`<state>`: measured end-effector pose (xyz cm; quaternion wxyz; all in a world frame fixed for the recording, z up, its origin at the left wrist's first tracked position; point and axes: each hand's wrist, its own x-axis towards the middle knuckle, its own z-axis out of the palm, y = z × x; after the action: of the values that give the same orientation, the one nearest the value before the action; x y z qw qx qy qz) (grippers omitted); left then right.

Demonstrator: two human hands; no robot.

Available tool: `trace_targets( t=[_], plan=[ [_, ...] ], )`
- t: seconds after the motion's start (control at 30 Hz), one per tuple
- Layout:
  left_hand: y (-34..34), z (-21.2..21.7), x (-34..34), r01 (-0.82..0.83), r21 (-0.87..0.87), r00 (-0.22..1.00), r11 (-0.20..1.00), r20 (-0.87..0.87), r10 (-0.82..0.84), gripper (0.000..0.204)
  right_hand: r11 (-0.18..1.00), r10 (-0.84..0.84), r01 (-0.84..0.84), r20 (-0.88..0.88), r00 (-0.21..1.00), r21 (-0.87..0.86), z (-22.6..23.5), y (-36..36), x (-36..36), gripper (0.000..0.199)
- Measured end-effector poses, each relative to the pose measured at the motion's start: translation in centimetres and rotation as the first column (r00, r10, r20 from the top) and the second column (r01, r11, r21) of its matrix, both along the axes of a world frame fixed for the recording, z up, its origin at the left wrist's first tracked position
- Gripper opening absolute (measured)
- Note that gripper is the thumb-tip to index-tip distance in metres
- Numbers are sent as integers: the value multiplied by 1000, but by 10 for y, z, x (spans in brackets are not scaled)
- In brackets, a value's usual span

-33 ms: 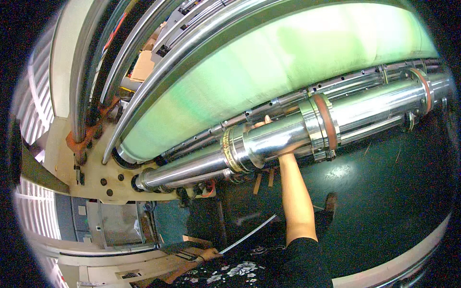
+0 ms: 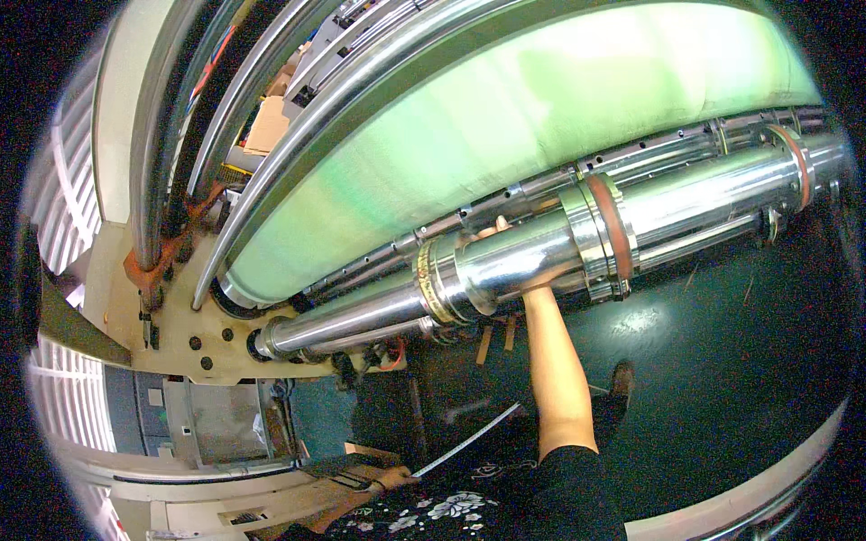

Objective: The person uses a tape measure to measure the length and circumference of several large metal pipes mounted on a machine. They repeatedly extend the tape, wrap it around the pipes, and read the measurements.

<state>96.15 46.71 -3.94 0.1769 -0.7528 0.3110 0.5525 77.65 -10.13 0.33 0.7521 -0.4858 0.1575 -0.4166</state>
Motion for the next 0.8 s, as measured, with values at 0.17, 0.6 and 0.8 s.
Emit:
trace_targets(
  t=[0.17,0.6,0.8],
  plan=[
    [11,-9,5,27,-44,1000,999,11,-27,56,1000,12,-12,1,1000,7,-2,-1,-1,21],
    [-19,1,-9,56,-46,996,997,75,-53,51,970,-144,131,49,988,205,-21,28,28,23],
    [-3,-9,-4,129,-92,990,987,68,-123,54,949,-175,153,55,983,275,-35,36,41,25]
  ],
)
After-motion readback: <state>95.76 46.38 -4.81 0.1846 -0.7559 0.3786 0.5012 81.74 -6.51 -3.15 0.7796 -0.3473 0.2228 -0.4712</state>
